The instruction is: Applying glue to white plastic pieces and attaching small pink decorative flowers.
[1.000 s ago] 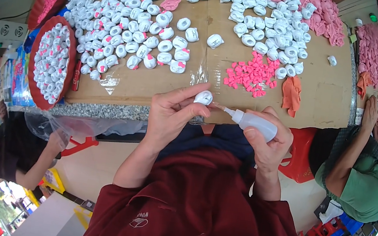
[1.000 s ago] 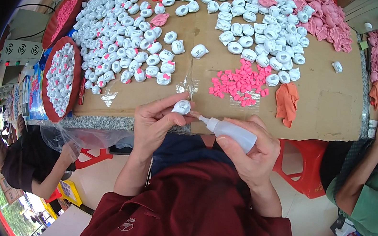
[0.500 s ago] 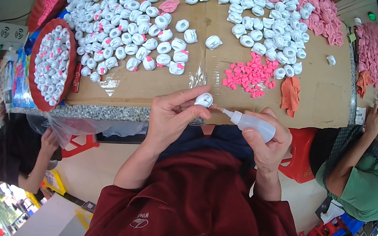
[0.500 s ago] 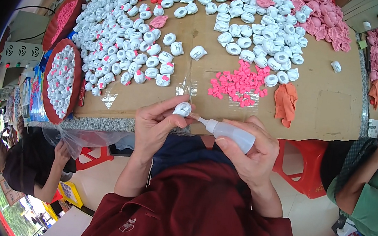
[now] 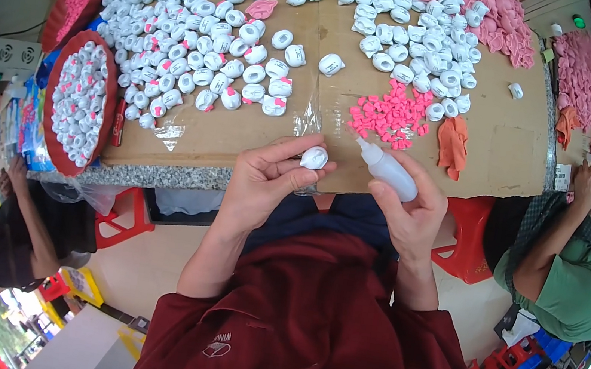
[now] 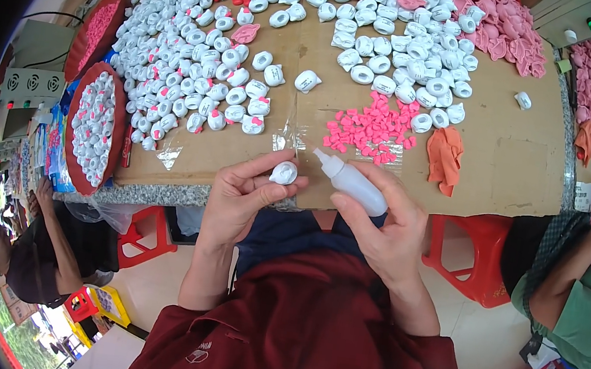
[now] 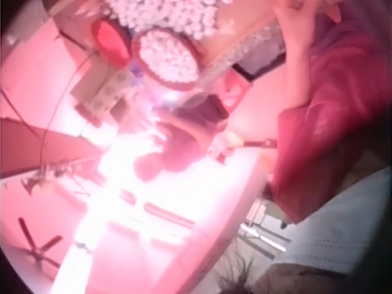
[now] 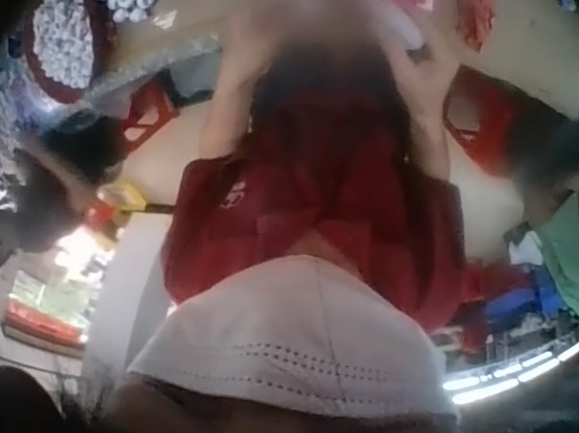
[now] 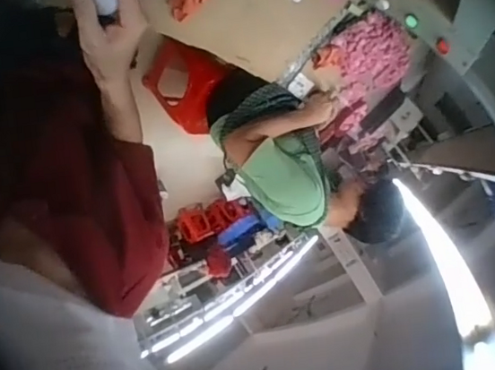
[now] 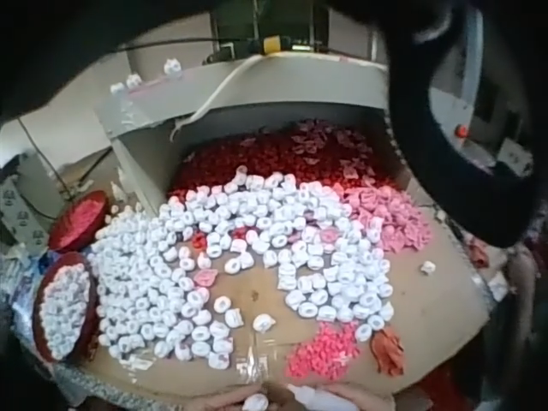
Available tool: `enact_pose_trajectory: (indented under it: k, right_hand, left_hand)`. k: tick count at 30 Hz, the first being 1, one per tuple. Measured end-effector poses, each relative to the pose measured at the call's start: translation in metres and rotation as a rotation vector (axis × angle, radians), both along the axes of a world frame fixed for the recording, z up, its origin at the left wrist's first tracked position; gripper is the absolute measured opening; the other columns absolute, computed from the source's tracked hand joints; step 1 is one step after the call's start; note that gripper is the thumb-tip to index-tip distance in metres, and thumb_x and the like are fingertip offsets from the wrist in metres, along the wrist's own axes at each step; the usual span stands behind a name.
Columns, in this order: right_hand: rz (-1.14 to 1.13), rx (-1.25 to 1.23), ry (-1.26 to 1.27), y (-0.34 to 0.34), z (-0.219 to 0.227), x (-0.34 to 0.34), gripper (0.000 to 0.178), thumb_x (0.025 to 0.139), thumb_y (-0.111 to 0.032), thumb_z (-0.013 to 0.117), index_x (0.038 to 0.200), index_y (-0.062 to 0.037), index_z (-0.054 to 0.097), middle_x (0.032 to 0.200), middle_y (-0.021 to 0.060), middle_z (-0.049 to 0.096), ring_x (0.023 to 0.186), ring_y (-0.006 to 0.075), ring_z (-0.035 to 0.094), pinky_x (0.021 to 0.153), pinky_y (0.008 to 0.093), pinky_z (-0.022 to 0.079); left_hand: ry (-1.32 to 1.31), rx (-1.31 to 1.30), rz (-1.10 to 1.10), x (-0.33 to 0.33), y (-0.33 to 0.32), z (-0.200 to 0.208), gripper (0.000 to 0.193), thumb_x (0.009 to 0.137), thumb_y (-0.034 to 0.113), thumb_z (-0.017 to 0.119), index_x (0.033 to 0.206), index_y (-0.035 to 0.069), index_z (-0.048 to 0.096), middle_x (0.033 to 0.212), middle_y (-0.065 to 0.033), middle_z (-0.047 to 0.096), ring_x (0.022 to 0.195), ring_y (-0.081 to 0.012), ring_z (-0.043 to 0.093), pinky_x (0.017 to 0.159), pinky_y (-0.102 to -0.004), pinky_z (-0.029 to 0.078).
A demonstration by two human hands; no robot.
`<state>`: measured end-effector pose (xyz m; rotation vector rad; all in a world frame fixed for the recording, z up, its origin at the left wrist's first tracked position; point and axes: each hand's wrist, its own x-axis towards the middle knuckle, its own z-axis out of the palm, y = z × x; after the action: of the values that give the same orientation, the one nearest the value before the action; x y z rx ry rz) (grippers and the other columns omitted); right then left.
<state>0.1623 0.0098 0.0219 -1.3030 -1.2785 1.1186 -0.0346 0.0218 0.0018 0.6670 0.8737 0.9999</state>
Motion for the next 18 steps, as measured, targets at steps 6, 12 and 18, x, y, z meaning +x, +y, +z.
enact_pose_trajectory:
  k: [6,12,18]
  right_hand:
    - [0.117,0.054,-0.122,-0.008,0.01,0.008,0.034,0.066,0.001,0.071,0.098,0.0038,0.06,0.081,0.0083,0.061,0.073,0.0122,0.057,0.065,0.0219,0.044]
    - [0.131,0.074,-0.153,-0.01,0.005,0.009,0.033,0.065,0.0,0.072,0.096,0.0029,0.062,0.076,0.0081,0.061,0.066,0.0117,0.055,0.059,0.0211,0.041]
    - [0.147,0.059,-0.158,-0.011,0.006,0.009,0.034,0.064,-0.001,0.073,0.096,0.0028,0.062,0.076,0.0081,0.061,0.067,0.0114,0.056,0.059,0.0209,0.041]
  left_hand:
    - [0.011,0.077,0.076,0.002,0.001,-0.001,0.027,0.079,-0.007,0.057,0.105,-0.006,0.049,0.1,-0.0123,0.059,0.093,-0.0183,0.06,0.082,-0.0275,0.049]
    - [0.031,0.057,0.094,0.003,0.002,0.0,0.024,0.08,-0.007,0.056,0.103,-0.005,0.05,0.101,-0.0128,0.059,0.092,-0.0167,0.059,0.082,-0.0272,0.049]
    - [0.066,0.061,0.098,0.003,0.003,0.001,0.023,0.08,-0.007,0.056,0.103,-0.006,0.05,0.101,-0.0127,0.059,0.093,-0.017,0.059,0.083,-0.0268,0.049]
